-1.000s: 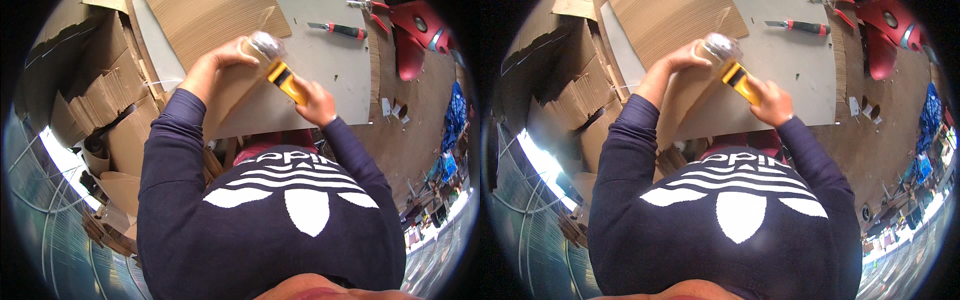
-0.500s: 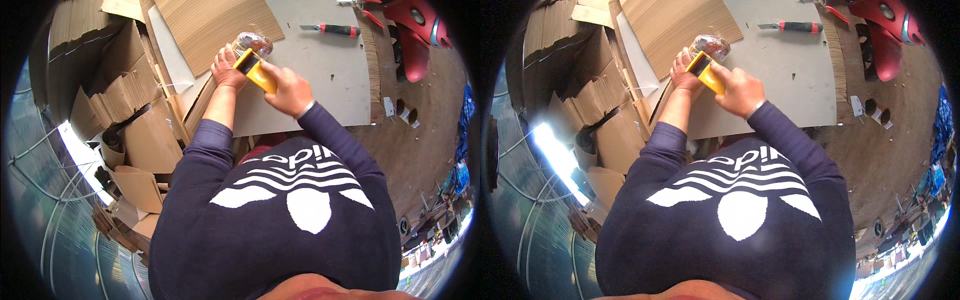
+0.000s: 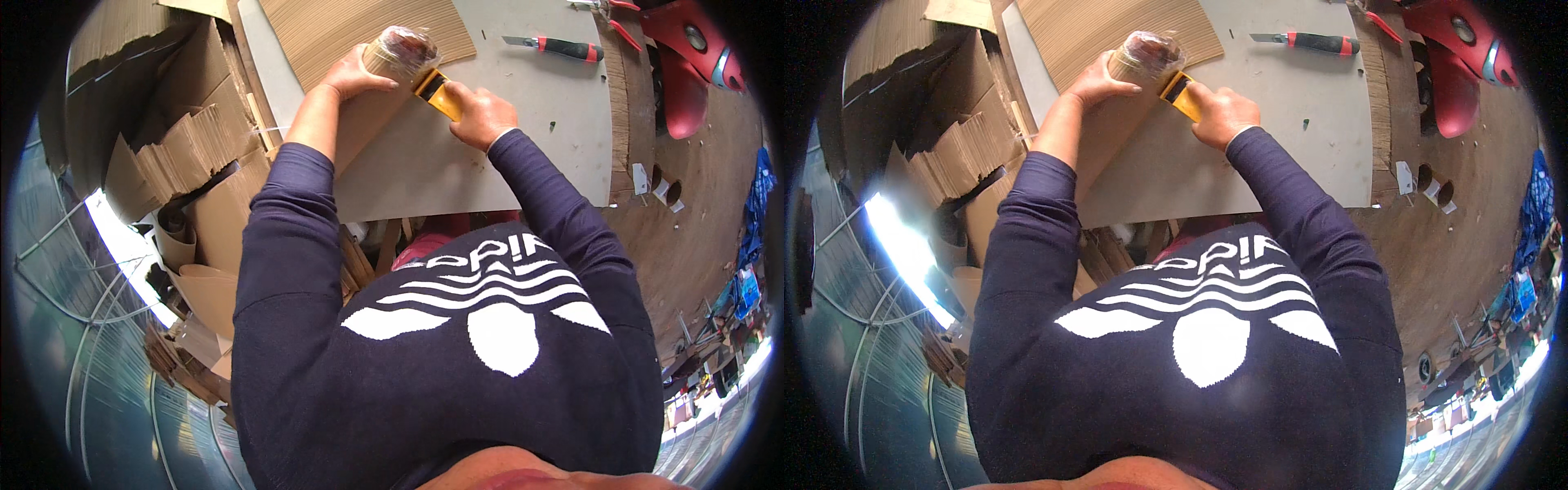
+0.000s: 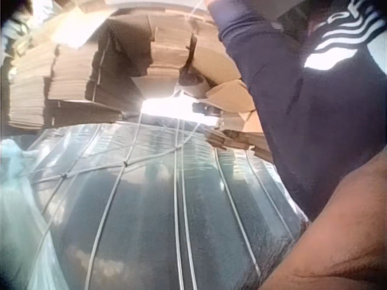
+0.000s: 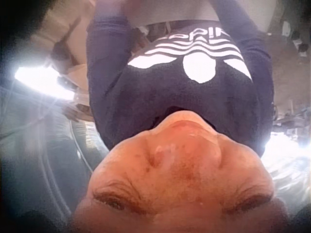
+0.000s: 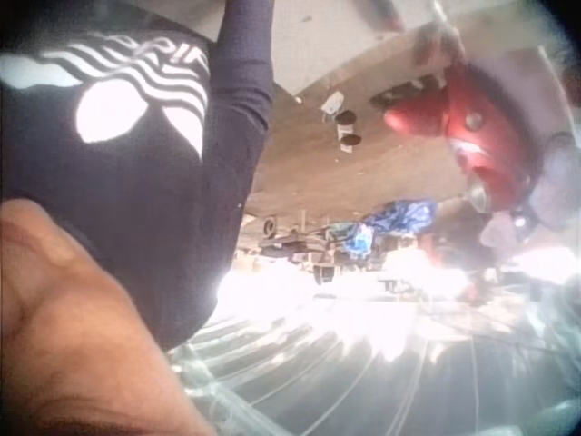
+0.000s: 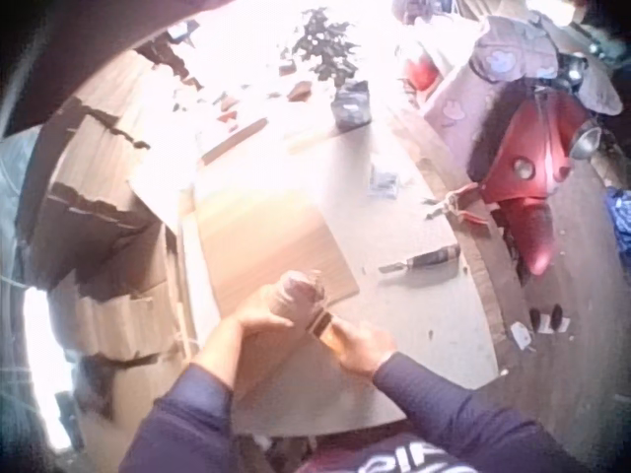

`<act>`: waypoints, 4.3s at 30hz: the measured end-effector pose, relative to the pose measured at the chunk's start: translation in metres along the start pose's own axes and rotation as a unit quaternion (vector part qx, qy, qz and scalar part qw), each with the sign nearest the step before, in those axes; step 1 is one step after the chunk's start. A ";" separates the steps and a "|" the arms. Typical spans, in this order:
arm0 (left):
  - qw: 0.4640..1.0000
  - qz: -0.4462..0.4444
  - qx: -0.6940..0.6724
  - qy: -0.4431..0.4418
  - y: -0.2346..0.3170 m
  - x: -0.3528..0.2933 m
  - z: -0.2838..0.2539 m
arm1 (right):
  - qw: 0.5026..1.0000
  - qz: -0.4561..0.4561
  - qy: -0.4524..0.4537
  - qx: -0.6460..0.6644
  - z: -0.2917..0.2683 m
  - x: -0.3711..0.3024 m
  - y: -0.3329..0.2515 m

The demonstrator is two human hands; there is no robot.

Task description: The person assembles a cardboard tube by wrapping a corrugated sheet around a cylindrical form and securing it with packing tape. They trim the tube's edge with scissors, then handle a potted plant and a small plastic-wrapped item on the workbench.

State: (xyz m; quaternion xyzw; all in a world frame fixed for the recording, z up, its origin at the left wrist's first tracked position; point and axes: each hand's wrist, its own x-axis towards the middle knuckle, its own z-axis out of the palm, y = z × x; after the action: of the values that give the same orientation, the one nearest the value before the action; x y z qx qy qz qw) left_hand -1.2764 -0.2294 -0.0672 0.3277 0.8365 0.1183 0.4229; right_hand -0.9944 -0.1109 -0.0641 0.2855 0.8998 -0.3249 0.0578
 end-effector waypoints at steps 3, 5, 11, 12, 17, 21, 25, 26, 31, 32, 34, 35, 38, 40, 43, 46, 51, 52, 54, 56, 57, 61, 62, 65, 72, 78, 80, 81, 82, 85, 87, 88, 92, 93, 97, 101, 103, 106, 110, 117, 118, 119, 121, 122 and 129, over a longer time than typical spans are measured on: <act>0.999 0.022 -0.030 -0.037 -0.005 0.011 -0.001 | 0.997 -0.032 0.067 0.019 -0.002 -0.017 0.006; 0.993 0.048 -0.092 -0.051 0.007 0.003 0.015 | 0.996 -0.034 0.079 0.032 -0.013 -0.048 0.020; 0.924 0.105 -0.213 -0.300 0.070 -0.039 0.115 | 0.995 -0.004 0.071 0.065 -0.053 -0.198 0.054; 0.936 0.093 -0.148 -0.304 0.075 -0.043 0.127 | 0.995 0.010 0.070 0.073 -0.052 -0.212 0.058; 0.985 0.134 -0.078 -0.076 0.064 -0.066 0.130 | 0.993 0.008 0.094 0.073 -0.038 -0.200 0.057; 0.959 0.113 0.229 0.123 0.074 -0.098 0.149 | 0.983 -0.021 0.141 0.111 -0.044 -0.128 0.015; 0.960 0.040 0.196 0.198 0.094 -0.086 0.147 | 0.982 -0.040 0.136 0.125 -0.074 -0.112 -0.001; 0.956 0.021 0.212 0.201 0.098 -0.084 0.147 | 0.988 -0.022 0.102 0.112 -0.081 -0.131 0.003; 0.975 -0.023 0.180 0.125 0.097 -0.074 0.123 | 0.996 0.017 0.060 0.065 -0.091 -0.204 0.047; 0.979 0.001 0.159 0.129 0.093 -0.070 0.116 | 0.995 0.009 0.073 0.062 -0.077 -0.201 0.049; 0.995 0.035 0.085 0.050 0.080 -0.048 0.089 | 0.996 0.008 0.082 0.047 -0.049 -0.172 0.059; 0.998 0.028 0.056 0.022 0.073 -0.036 0.074 | 0.993 -0.009 0.107 0.051 -0.037 -0.156 0.058; 0.996 -0.050 -0.048 0.050 0.049 -0.015 0.033 | 0.986 -0.030 0.142 0.079 -0.013 -0.097 0.045; 0.994 0.002 -0.019 0.110 0.040 -0.013 0.018 | 0.985 -0.040 0.145 0.085 -0.013 -0.062 0.028; 0.966 0.052 0.220 0.125 0.041 -0.018 0.037 | 0.983 -0.020 0.148 0.110 -0.024 -0.025 -0.001; 0.917 0.044 0.323 0.231 0.052 -0.008 0.060 | 0.980 -0.016 0.152 0.126 -0.030 -0.010 -0.019; 0.936 0.041 0.244 0.249 0.061 -0.001 0.054 | 0.977 -0.065 0.162 0.125 -0.033 -0.072 -0.010; 0.942 0.026 0.250 0.220 0.065 -0.001 0.048 | 0.979 -0.053 0.151 0.124 -0.035 -0.090 -0.006; 0.951 0.011 0.246 0.188 0.069 -0.002 0.035 | 0.990 -0.010 0.094 0.106 -0.037 -0.116 0.004; 0.960 0.010 0.231 0.157 0.072 0.003 0.024 | 0.992 0.010 0.092 0.087 -0.033 -0.118 0.010; 0.965 0.014 0.217 0.145 0.071 0.008 0.016 | 0.993 0.010 0.088 0.074 -0.030 -0.111 0.010; 0.990 0.054 0.125 0.036 0.051 0.041 -0.020 | 0.998 0.033 0.049 0.026 -0.022 -0.046 -0.002; 0.994 0.056 0.095 -0.009 0.045 0.050 -0.028 | 0.999 0.045 0.024 0.011 -0.023 -0.027 -0.007; 0.994 0.096 0.024 -0.053 0.033 0.070 -0.043 | 0.997 0.070 -0.044 -0.010 -0.035 0.025 -0.026; 0.988 0.071 -0.078 -0.116 0.041 0.069 -0.055 | 0.994 0.106 -0.013 -0.022 -0.041 0.055 -0.050; 0.973 0.136 -0.118 -0.148 0.069 0.011 0.026 | 0.995 0.058 0.078 -0.019 -0.052 -0.087 -0.015; 0.973 0.132 -0.080 -0.172 0.092 -0.004 0.065 | 0.992 0.118 0.032 -0.020 -0.051 -0.122 -0.002; 0.974 0.131 -0.036 -0.182 0.103 -0.007 0.079 | 0.991 0.132 0.027 -0.012 -0.048 -0.133 0.005; 0.973 0.143 -0.014 -0.180 0.110 -0.008 0.086 | 0.988 0.153 0.014 -0.008 -0.047 -0.141 0.013; 0.971 0.144 0.026 -0.188 0.118 -0.006 0.097 | 0.985 0.161 0.025 0.064 -0.038 -0.160 0.029; 0.968 0.144 -0.050 -0.200 0.115 -0.003 0.097 | 0.986 0.140 0.037 0.083 -0.038 -0.182 0.033; 0.967 0.131 -0.068 -0.209 0.112 -0.002 0.099 | 0.986 0.145 -0.002 0.078 -0.042 -0.202 0.034; 0.971 0.157 0.000 -0.180 0.111 -0.008 0.110 | 0.979 0.170 -0.024 0.109 -0.063 -0.262 0.050; 0.974 0.157 0.015 -0.165 0.113 -0.013 0.111 | 0.980 0.153 0.017 0.125 -0.067 -0.274 0.056; 0.977 0.172 0.099 -0.081 0.129 -0.047 0.120 | 0.963 0.158 0.108 0.191 -0.069 -0.277 0.090; 0.954 0.177 0.232 0.064 0.140 -0.089 0.161 | 0.936 0.203 0.199 0.208 -0.059 -0.213 0.122; 0.942 0.179 0.255 0.125 0.138 -0.107 0.189 | 0.944 0.177 0.213 0.178 -0.057 -0.174 0.135; 0.927 0.200 0.241 0.207 0.133 -0.123 0.214 | 0.953 0.148 0.214 0.155 -0.060 -0.128 0.149; 0.904 0.246 0.242 0.253 0.129 -0.151 0.223 | 0.954 0.132 0.197 0.181 -0.059 -0.098 0.150; 0.949 0.233 0.103 0.187 0.131 -0.138 0.210 | 0.983 0.088 0.142 0.079 -0.055 -0.078 0.134; 0.971 0.194 0.092 0.109 0.132 -0.132 0.207 | 0.985 0.079 0.144 0.062 -0.055 -0.078 0.132; 0.983 0.164 0.075 0.042 0.133 -0.126 0.206 | 0.985 0.051 0.153 0.061 -0.053 -0.080 0.129; 0.988 0.129 0.071 -0.052 0.134 -0.118 0.203 | 0.988 0.055 0.136 0.044 -0.051 -0.083 0.124; 0.988 0.129 0.061 -0.063 0.134 -0.116 0.202 | 0.988 0.054 0.137 0.039 -0.051 -0.084 0.123; 0.952 -0.022 -0.282 -0.119 0.122 -0.070 0.207 | 0.980 0.100 0.157 0.070 -0.049 -0.088 0.121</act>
State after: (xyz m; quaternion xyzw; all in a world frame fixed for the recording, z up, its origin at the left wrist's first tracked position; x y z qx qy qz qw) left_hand -1.0296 -0.1988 -0.0925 0.1884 0.7195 0.3004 0.5972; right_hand -0.8507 -0.0466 -0.0668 0.4247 0.8397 -0.3306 -0.0726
